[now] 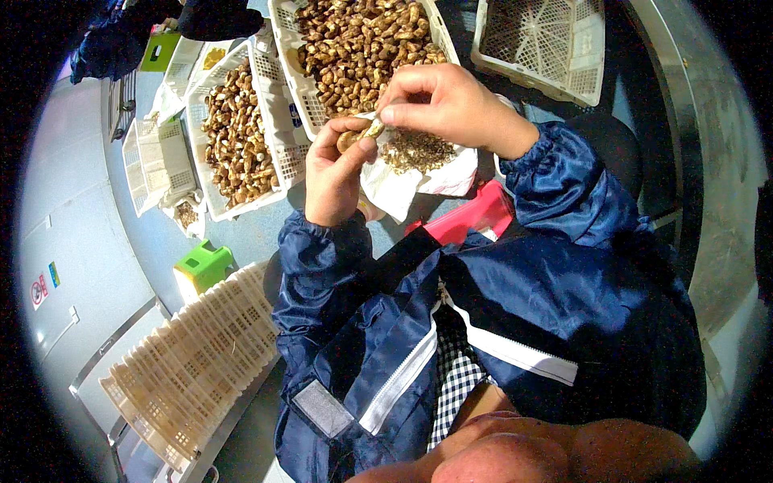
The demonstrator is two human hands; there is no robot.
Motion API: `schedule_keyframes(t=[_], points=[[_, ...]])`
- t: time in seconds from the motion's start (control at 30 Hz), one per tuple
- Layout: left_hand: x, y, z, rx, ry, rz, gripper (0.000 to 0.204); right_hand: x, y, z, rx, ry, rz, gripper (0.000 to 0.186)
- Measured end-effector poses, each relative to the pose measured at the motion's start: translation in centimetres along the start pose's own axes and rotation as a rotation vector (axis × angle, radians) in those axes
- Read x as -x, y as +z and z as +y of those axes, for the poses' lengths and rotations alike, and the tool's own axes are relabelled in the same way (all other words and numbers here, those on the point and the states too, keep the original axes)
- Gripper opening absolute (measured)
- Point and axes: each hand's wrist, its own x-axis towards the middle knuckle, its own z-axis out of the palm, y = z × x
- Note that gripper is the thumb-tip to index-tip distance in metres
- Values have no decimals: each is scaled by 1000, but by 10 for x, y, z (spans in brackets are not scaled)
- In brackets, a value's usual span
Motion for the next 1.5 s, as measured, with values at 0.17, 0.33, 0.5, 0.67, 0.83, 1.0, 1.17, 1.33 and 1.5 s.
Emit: schedule_keyframes(t=[0.17,0.33,0.5,0.67,0.83,1.0,1.17,1.33,1.5], points=[[0,-1,-6,228,-95,-22,31,2,1,-5,-668,290,51,16],[2,15,-8,402,-182,86,27,2,4,-1,79,-96,51,13],[3,10,-17,787,-271,-76,29,-3,7,2,-359,125,71,20],[6,14,-24,842,-270,-15,27,-3,10,6,-29,-117,65,14],[6,13,-17,917,-268,-40,30,-5,11,-2,-244,76,73,13],[7,15,-20,916,-312,-73,31,-4,10,-3,-12,-131,81,13],[8,12,-23,999,-266,-106,29,-6,10,-4,-190,-76,-13,13],[12,20,-22,952,-276,-55,29,-6,9,2,5,-154,7,14],[7,0,-19,942,-206,-97,32,-9,1,15,-132,-34,91,16]])
